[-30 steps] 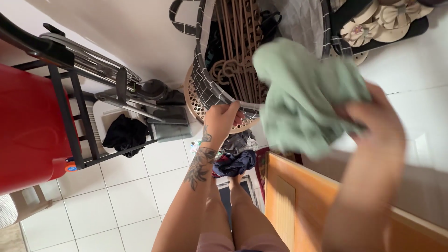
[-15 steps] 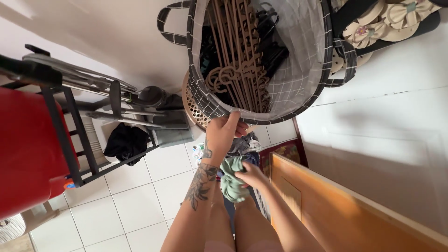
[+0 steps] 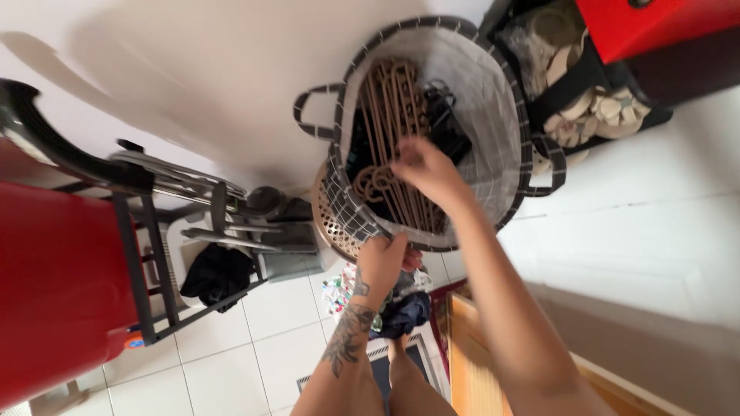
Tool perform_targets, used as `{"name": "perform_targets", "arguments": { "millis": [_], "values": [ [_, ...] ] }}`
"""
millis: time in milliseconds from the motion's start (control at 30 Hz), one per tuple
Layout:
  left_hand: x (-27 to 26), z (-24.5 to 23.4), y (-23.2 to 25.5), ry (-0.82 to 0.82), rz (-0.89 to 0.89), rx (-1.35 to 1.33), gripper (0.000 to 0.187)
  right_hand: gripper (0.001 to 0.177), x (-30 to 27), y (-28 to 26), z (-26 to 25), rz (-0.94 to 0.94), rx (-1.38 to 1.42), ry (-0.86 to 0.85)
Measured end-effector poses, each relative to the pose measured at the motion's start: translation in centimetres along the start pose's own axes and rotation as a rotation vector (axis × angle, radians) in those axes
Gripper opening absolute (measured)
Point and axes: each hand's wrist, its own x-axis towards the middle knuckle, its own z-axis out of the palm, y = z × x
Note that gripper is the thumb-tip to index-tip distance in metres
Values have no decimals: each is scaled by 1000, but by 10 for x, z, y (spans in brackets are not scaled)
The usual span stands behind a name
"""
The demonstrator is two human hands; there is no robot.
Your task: Hand washing clothes in a bathroom using buckets and a washboard basin.
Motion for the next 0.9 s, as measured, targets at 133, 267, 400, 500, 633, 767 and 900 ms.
{"name": "perform_targets", "arguments": {
  "millis": [133, 267, 400, 500, 633, 767, 900],
  "values": [
    [-5, -5, -2, 6, 52, 56, 48, 100, 54, -12, 59, -12, -341, 368],
    [-12, -8, 4, 23, 29, 184, 52, 126, 62, -15, 77, 188, -572, 441],
    [-15, -10, 4, 8, 7, 84, 48, 94, 86, 52, 62, 176, -444, 558],
    [-14, -10, 6, 11, 16, 32, 46, 59, 71, 55, 5, 71, -312, 602],
    [-11, -5, 10, 23, 34, 30, 46, 44, -11, -43, -55, 89, -122, 447],
    [-15, 5, 3, 74, 88, 52, 50, 54, -77, -95, -103, -298, 186, 442],
    [-41, 17, 3, 160, 185, 215, 44, 60, -155, -170, -135, -511, 732, 415]
  ]
}}
